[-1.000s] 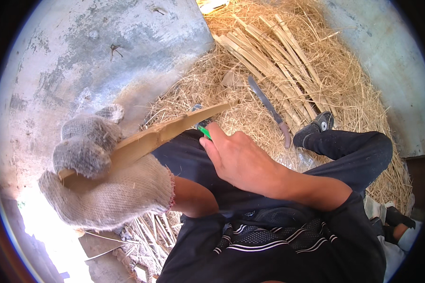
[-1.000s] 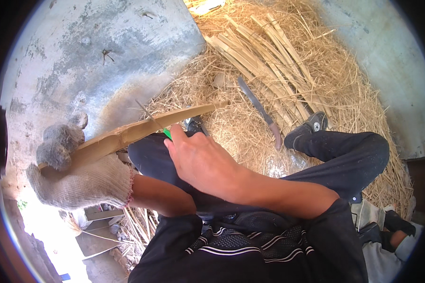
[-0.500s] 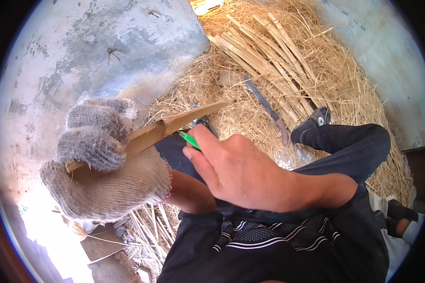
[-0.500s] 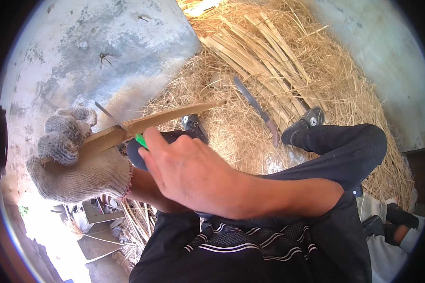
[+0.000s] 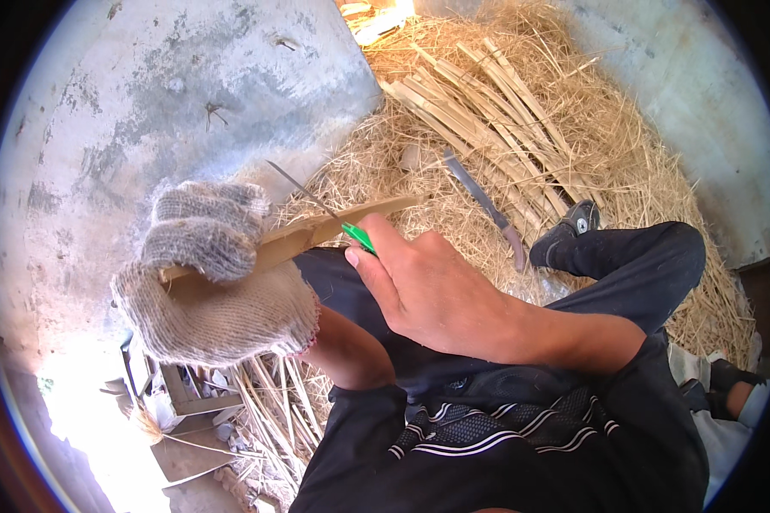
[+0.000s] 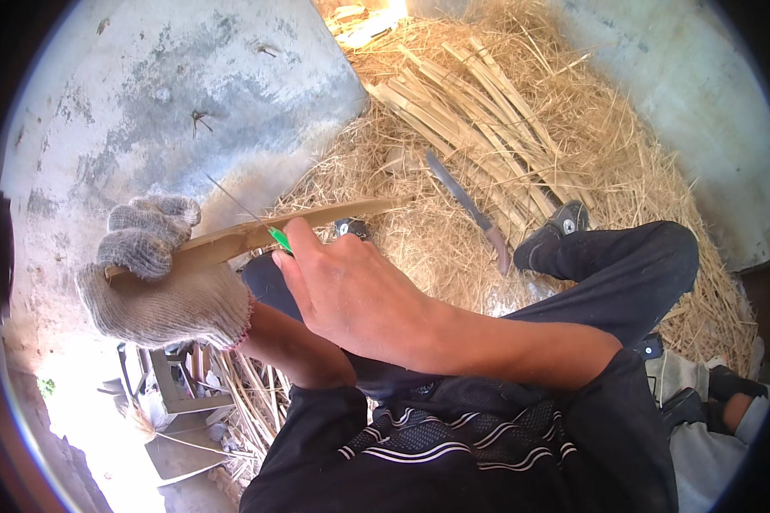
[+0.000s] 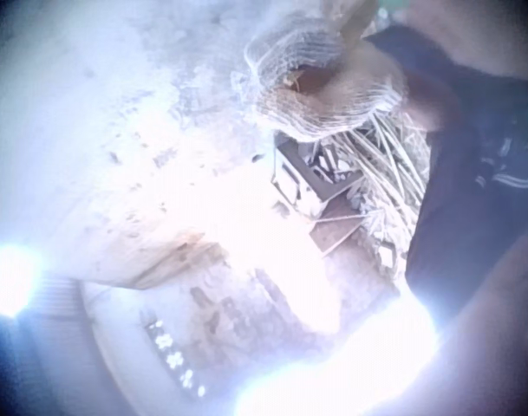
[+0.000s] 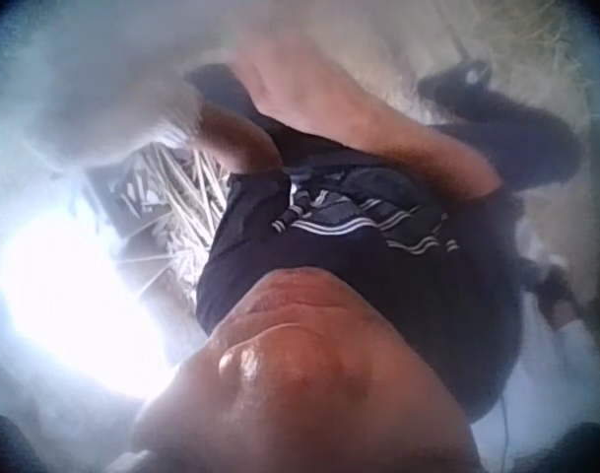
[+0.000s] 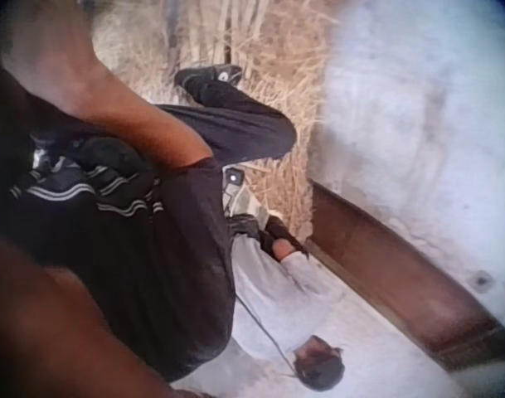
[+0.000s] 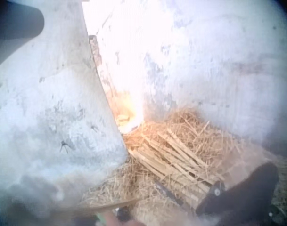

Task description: The person sits on a straw-covered floor and uses a knife to split long bamboo poles into thin strips. They hold the pole with a gloved hand and repeatedly strike it with the knife to separate the fibers, then use a smaller green tool to refine the strips.

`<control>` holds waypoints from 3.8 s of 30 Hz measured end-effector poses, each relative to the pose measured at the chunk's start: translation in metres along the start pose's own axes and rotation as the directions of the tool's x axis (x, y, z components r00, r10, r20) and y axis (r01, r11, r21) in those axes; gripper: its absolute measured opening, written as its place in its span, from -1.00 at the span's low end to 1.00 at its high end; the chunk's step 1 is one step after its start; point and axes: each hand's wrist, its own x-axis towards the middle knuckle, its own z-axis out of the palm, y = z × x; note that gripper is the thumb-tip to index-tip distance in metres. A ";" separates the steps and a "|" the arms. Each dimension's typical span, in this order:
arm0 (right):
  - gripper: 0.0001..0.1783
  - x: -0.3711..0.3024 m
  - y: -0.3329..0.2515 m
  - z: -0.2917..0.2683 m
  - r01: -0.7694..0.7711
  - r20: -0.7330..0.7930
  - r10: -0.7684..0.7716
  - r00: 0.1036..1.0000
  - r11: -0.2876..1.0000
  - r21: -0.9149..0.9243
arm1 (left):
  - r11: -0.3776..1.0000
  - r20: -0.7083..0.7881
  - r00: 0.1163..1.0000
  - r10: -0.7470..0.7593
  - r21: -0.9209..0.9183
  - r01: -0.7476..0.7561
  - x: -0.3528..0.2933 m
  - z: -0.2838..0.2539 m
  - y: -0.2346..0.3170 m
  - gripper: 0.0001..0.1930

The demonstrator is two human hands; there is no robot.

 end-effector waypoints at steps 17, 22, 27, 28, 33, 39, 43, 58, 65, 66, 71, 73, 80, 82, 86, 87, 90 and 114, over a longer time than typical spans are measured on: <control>-0.75 0.003 0.015 -0.004 -0.087 0.053 0.085 0.995 0.995 0.039 | 0.786 0.253 0.949 -0.189 -0.540 0.300 0.018 0.003 0.005 -0.55; -0.76 0.003 0.029 0.008 -0.126 0.041 0.129 0.991 0.989 -0.083 | 0.747 0.316 0.931 -0.181 -0.572 0.339 0.019 -0.004 -0.004 -0.52; -0.77 -0.009 -0.004 0.003 -0.064 0.128 0.066 0.990 0.998 -0.026 | 0.685 0.320 0.918 -0.235 -0.615 0.389 0.019 -0.012 -0.003 -0.48; -0.77 -0.010 -0.005 0.004 -0.047 0.112 0.055 0.992 0.996 -0.071 | 0.688 0.302 0.917 -0.260 -0.609 0.396 0.017 -0.011 -0.002 -0.47; -0.76 -0.007 0.005 0.014 0.012 0.047 -0.003 0.999 0.984 -0.177 | 0.685 0.266 0.922 -0.281 -0.618 0.387 0.014 -0.009 0.000 -0.48; -0.71 -0.014 0.072 0.026 -0.101 -0.033 0.096 0.995 0.948 -0.300 | 0.689 0.249 0.939 -0.238 -0.638 0.344 0.016 -0.011 -0.002 -0.51; -0.69 -0.026 0.114 0.015 -0.287 -0.027 0.291 0.956 0.921 -0.264 | 0.664 0.311 0.927 -0.210 -0.651 0.369 0.014 -0.008 0.001 -0.50; -0.74 0.001 0.044 0.012 -0.190 0.024 0.193 0.981 0.979 -0.070 | 0.810 0.178 0.968 -0.177 -0.533 0.246 0.020 -0.004 -0.004 -0.58; -0.71 0.007 0.075 0.023 -0.169 -0.084 0.153 0.985 0.950 -0.261 | 0.955 -0.121 0.954 -0.275 -0.150 0.257 0.009 0.012 -0.001 -0.58; -0.71 0.002 0.077 0.024 -0.175 -0.063 0.167 0.984 0.969 -0.175 | 0.949 -0.063 0.959 -0.278 -0.172 0.263 0.009 0.008 -0.002 -0.59; -0.75 -0.001 0.044 0.018 0.011 -0.113 -0.025 0.993 0.993 -0.121 | 0.953 0.063 0.964 -0.257 -0.151 0.264 -0.003 -0.025 -0.026 -0.62; -0.76 -0.002 0.057 0.027 0.007 -0.143 -0.033 0.989 0.985 -0.174 | 0.979 -0.006 0.981 -0.195 0.055 0.195 -0.010 -0.031 -0.043 -0.59; -0.76 0.005 0.048 0.015 -0.048 -0.105 0.033 0.994 0.989 -0.139 | 0.875 -0.286 0.958 -0.034 0.454 0.167 -0.012 0.000 -0.046 -0.47; -0.74 0.003 0.044 0.016 -0.002 -0.084 -0.011 0.996 0.989 -0.148 | 0.916 -0.208 0.928 -0.309 0.196 0.349 0.001 0.010 0.007 -0.45; -0.68 0.012 0.106 0.018 -0.258 -0.060 0.251 0.966 0.947 -0.190 | 0.970 -0.157 0.966 -0.206 0.101 0.223 -0.004 0.003 -0.015 -0.53; -0.67 0.008 0.117 0.018 -0.269 -0.043 0.266 0.963 0.939 -0.213 | 0.937 -0.186 0.919 -0.348 -0.054 0.344 -0.006 0.011 0.003 -0.54; -0.69 0.004 0.096 0.005 -0.237 -0.024 0.238 0.971 0.943 -0.236 | 0.988 -0.096 0.984 -0.152 -0.014 0.151 -0.018 0.001 -0.018 -0.51; -0.75 0.007 0.060 0.006 -0.072 -0.109 0.057 0.992 0.987 -0.141 | 0.954 -0.241 0.941 -0.238 0.126 0.274 -0.002 0.025 0.005 -0.52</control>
